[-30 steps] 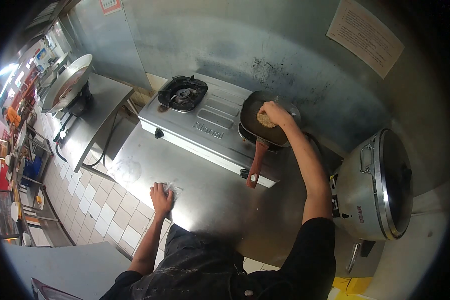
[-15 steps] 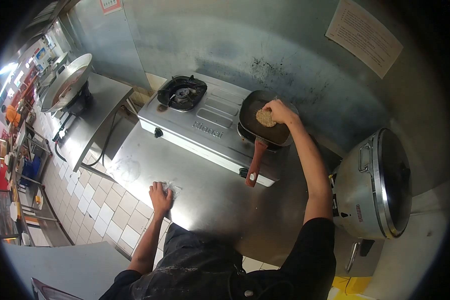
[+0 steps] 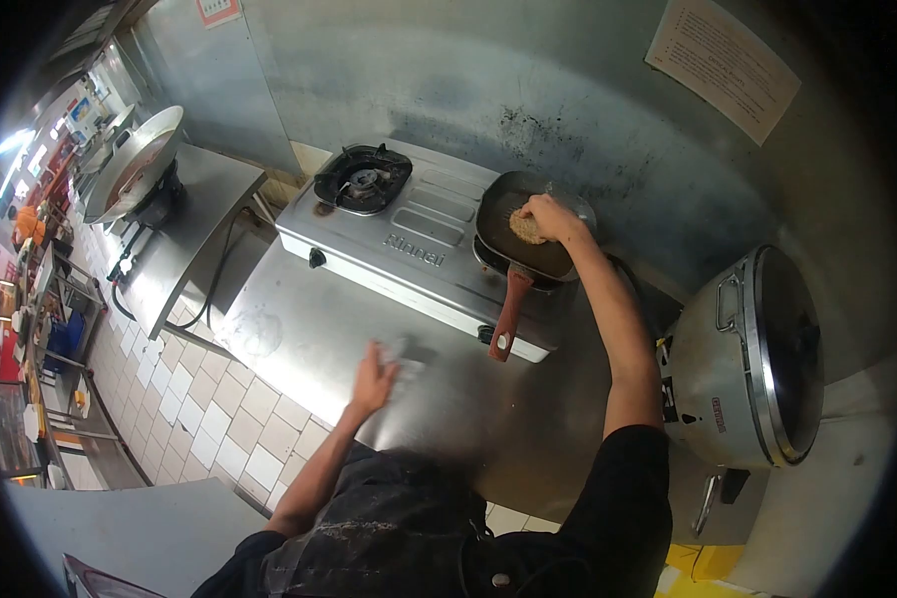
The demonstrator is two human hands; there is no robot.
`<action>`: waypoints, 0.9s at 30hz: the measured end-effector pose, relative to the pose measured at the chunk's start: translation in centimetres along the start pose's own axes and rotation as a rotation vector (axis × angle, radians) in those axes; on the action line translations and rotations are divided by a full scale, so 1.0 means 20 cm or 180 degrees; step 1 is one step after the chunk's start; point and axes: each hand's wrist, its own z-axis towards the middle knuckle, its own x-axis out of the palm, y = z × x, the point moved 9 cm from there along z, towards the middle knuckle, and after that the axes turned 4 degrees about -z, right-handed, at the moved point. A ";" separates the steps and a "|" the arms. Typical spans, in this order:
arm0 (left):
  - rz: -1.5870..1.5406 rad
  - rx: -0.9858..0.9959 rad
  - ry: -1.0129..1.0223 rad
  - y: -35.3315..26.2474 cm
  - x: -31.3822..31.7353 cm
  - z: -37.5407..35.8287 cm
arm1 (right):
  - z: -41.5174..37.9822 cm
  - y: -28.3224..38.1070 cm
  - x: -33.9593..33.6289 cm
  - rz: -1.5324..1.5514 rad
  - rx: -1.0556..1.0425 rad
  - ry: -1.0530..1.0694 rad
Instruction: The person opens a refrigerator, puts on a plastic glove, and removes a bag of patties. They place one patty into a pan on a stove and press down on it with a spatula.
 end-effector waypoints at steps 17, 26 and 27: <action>-0.2454 0.0449 0.1037 -0.78 0.70 0.04 | -0.08 0.11 -0.01 0.0343 -0.0016 0.0325; -0.2920 0.0638 0.0832 -0.78 0.70 0.09 | -0.16 0.11 0.01 0.0322 -0.0013 0.0306; -0.2870 0.0562 0.0913 -0.77 0.72 0.09 | -0.17 0.11 0.02 0.0321 -0.0015 0.0316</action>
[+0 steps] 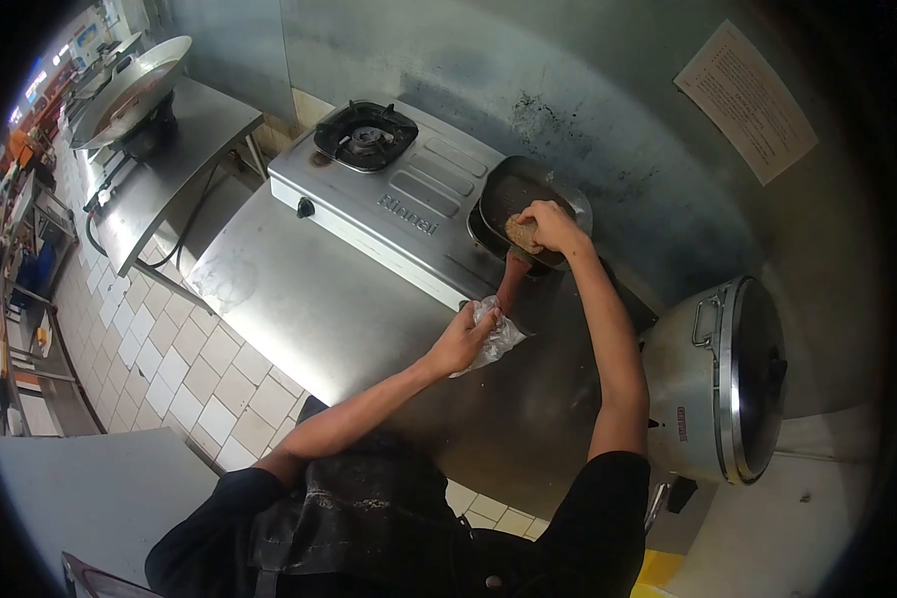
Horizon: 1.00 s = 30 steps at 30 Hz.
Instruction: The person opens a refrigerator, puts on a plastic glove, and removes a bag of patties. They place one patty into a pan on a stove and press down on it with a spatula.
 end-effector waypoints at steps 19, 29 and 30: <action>0.0310 0.0256 0.0031 0.05 0.01 0.01 | 0.09 -0.07 -0.04 -0.0224 0.0317 -0.0295; 0.0858 -0.0458 0.0703 -0.02 -0.03 -0.20 | 0.02 0.00 -0.20 -0.0707 0.0429 -0.1018; 0.1164 -0.0360 0.0864 0.04 -0.09 -0.24 | -0.07 0.13 -0.30 -0.0457 0.0257 -0.1552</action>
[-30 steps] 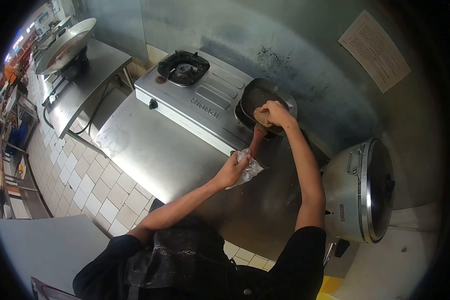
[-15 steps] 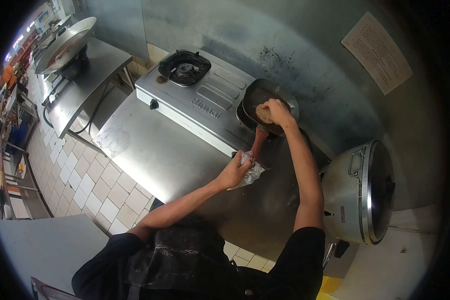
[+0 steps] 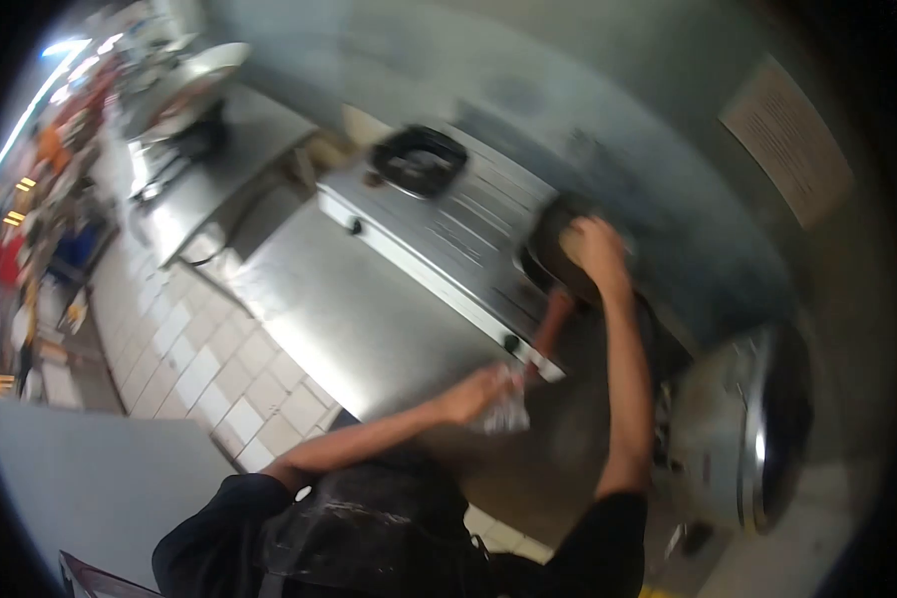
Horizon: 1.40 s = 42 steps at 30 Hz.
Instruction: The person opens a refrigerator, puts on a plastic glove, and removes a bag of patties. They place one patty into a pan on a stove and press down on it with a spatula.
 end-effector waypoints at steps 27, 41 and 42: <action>-0.1871 -0.1022 -0.2089 0.40 -0.64 -1.50 | -1.15 1.97 0.37 0.3147 -0.0807 0.1586; -0.1906 -0.0462 -0.1748 0.56 -0.46 -2.25 | -1.76 2.79 -0.06 0.2952 -0.2002 0.1390; -0.1908 -0.0488 -0.1749 0.56 -0.46 -2.36 | -1.79 2.85 -0.02 0.2970 -0.1985 0.1398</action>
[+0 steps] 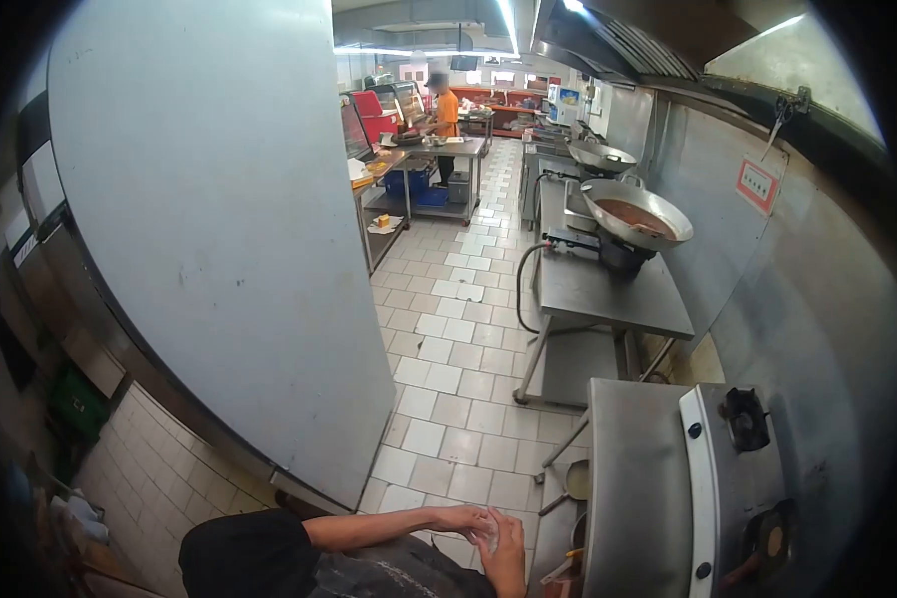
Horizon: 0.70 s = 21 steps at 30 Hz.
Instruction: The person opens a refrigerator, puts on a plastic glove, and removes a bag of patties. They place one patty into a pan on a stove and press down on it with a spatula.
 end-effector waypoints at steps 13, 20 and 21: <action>0.1513 0.0156 -0.0091 -0.11 0.01 -1.09 | 0.30 0.59 0.61 -0.0095 -0.0314 0.1805; 0.2920 -0.0334 -0.0501 -0.25 -0.10 -0.96 | 0.46 0.88 0.68 0.0222 -0.1116 0.1960; 0.2900 -0.0345 -0.0512 -0.29 -0.13 -0.93 | 0.52 0.88 0.66 0.0440 -0.1055 0.1735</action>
